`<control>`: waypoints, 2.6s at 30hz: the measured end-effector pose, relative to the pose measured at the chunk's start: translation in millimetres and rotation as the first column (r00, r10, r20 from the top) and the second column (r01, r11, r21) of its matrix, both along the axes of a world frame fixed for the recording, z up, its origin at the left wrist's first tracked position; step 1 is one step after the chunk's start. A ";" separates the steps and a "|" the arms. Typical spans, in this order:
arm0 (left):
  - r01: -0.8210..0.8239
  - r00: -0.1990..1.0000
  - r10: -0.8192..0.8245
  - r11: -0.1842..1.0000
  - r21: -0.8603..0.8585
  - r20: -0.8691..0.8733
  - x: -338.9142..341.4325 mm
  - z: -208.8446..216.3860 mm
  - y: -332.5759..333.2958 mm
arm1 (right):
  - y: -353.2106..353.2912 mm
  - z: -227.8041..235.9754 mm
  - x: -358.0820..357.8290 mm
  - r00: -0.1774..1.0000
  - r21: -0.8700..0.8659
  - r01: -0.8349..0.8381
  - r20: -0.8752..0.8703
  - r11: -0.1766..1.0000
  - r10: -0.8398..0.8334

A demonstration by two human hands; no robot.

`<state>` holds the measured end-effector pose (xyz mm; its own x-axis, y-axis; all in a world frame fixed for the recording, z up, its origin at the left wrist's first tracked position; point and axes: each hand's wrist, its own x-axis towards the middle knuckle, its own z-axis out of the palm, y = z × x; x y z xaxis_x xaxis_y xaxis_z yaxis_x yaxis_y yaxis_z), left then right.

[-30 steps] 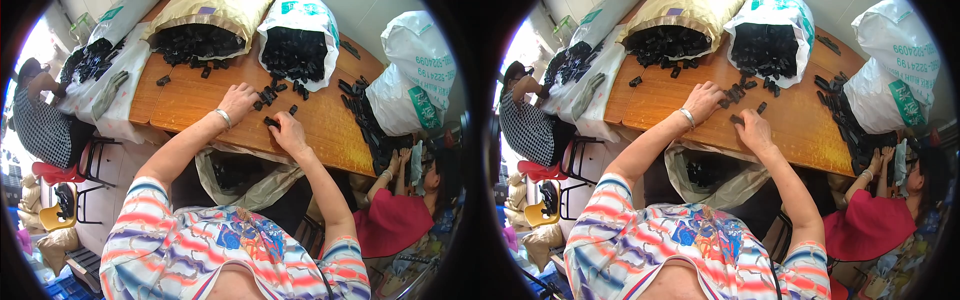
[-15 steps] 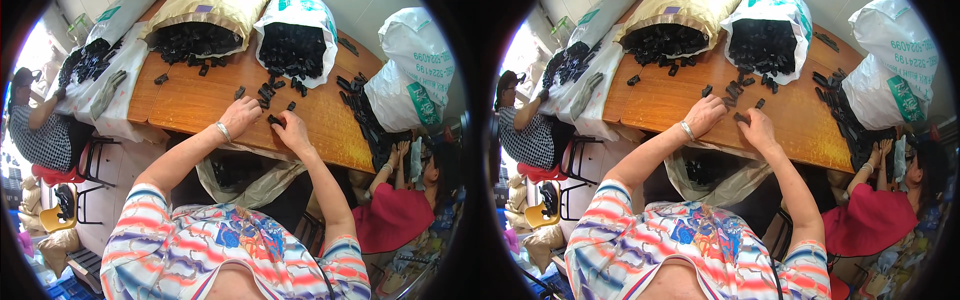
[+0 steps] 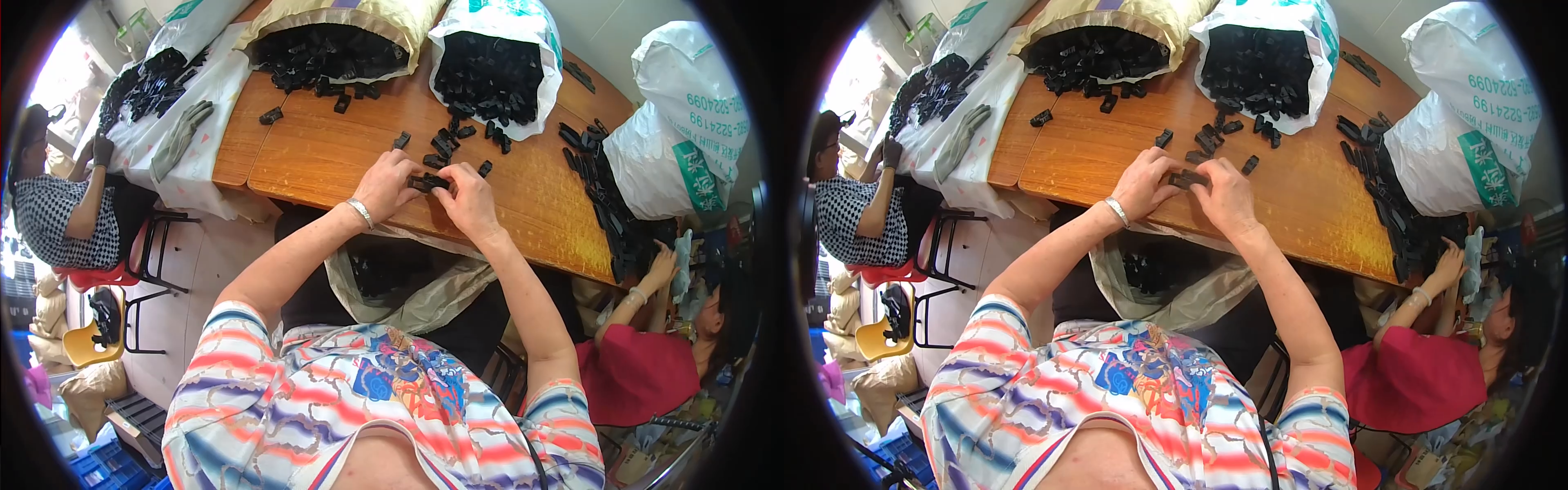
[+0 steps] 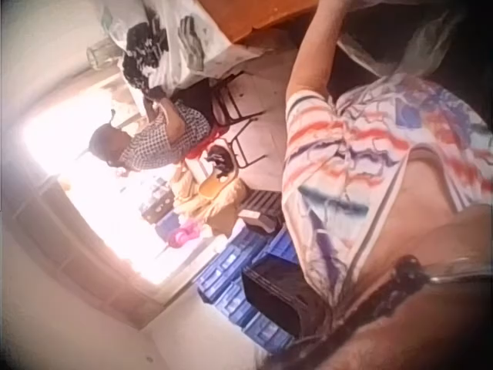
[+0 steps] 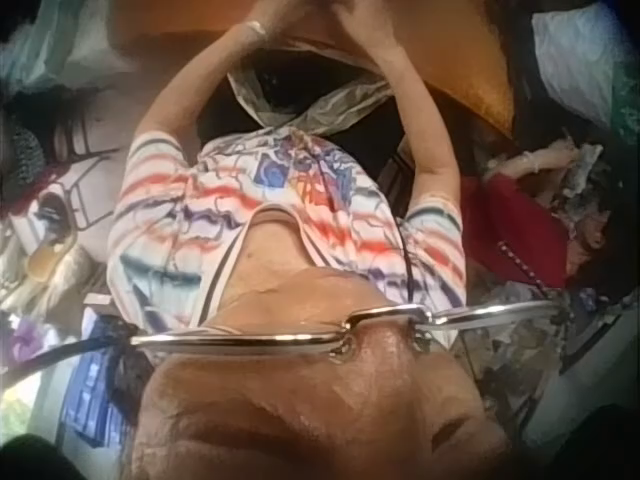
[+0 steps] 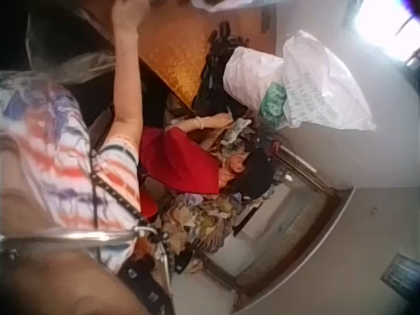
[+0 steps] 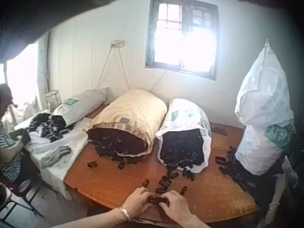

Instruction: Sorting small black plastic components from bags on a table.

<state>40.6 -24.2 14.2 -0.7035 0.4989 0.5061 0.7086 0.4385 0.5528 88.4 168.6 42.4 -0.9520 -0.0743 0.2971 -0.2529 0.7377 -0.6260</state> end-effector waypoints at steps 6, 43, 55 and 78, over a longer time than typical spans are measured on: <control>-0.018 0.991 0.025 0.999 -0.049 0.133 -4.7 -5.8 -0.6 | -6.7 -11.9 -8.6 0.993 0.073 -0.065 -0.090 0.995 0.071; -0.290 0.930 0.319 0.942 -0.167 0.181 -28.2 6.4 14.4 | 67.9 -12.6 -21.5 0.972 0.412 0.232 -0.139 0.881 -0.191; -0.177 0.954 0.189 0.982 -0.072 0.234 28.1 17.2 25.7 | 83.9 -3.7 -30.0 0.980 0.321 0.199 -0.037 0.926 -0.198; -0.009 0.999 0.015 0.978 -0.210 0.029 15.7 10.8 13.2 | 52.8 -18.6 -6.9 0.954 -0.441 0.200 0.291 0.875 -0.071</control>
<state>56.3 -11.0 25.1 -0.7233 0.5833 0.3696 0.6872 0.5555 0.4682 81.6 221.5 23.8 -0.9894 0.1448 0.0079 0.0458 0.3636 -0.9304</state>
